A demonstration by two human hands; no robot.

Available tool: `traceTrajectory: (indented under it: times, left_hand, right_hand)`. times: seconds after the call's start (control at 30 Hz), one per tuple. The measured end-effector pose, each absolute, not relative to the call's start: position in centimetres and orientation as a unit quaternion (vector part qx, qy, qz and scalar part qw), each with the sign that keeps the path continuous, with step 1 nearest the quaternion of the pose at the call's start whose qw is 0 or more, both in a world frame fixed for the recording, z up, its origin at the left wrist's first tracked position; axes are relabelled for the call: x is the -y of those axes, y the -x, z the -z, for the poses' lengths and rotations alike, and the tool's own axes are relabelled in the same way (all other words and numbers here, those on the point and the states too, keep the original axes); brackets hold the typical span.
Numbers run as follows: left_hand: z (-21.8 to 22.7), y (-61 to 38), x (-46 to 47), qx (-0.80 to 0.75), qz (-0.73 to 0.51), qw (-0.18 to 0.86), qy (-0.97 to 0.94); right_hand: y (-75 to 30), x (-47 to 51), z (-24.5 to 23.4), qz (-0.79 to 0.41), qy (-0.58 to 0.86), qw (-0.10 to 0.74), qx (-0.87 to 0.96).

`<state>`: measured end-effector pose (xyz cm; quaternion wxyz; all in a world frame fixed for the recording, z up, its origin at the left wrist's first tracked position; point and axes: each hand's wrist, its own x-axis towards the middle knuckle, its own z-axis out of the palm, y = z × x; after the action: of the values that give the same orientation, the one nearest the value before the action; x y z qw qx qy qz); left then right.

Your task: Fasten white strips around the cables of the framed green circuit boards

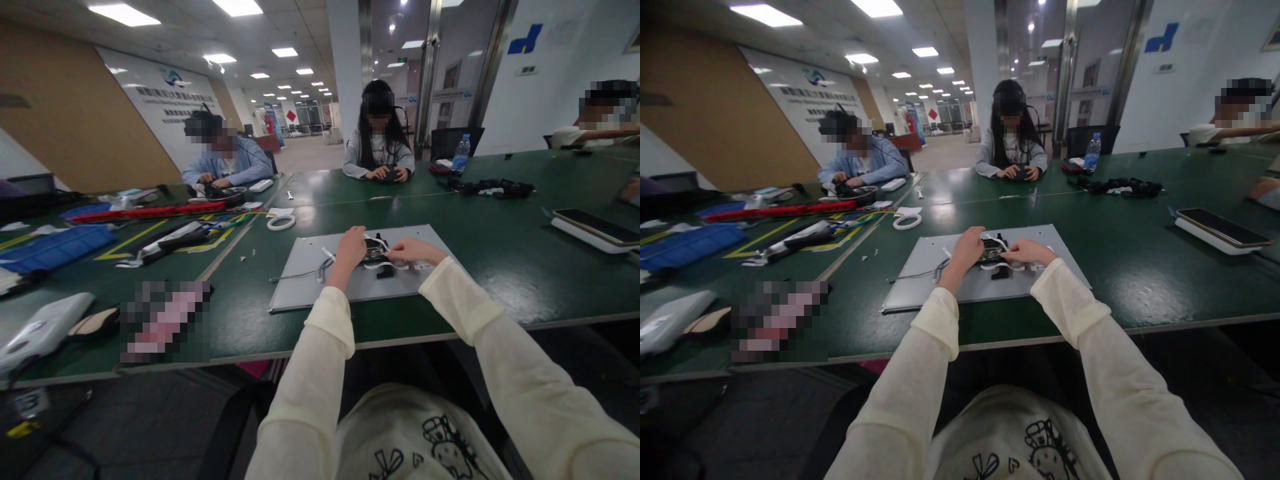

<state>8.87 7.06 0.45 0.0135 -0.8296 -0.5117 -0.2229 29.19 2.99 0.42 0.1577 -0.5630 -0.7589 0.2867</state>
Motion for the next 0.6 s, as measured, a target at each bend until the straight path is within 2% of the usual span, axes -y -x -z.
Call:
traceTrajectory:
  times: [0.2,0.37,0.6]
  left_hand:
    - [-1.45,-9.08,-6.40,0.478,0.294,0.000,0.828]
    - [-1.52,-9.30,-6.25,0.460,0.306,-0.044,0.832]
    - [-1.12,-9.45,-6.26,0.428,0.314,-0.084,0.843]
  right_hand:
    - [-29.37,-2.80,-0.40,-0.338,0.533,0.156,0.760]
    - [-29.58,-2.78,-0.32,-0.396,0.519,0.178,0.737]
    - [-29.51,-3.19,-0.60,-0.359,0.505,0.177,0.765]
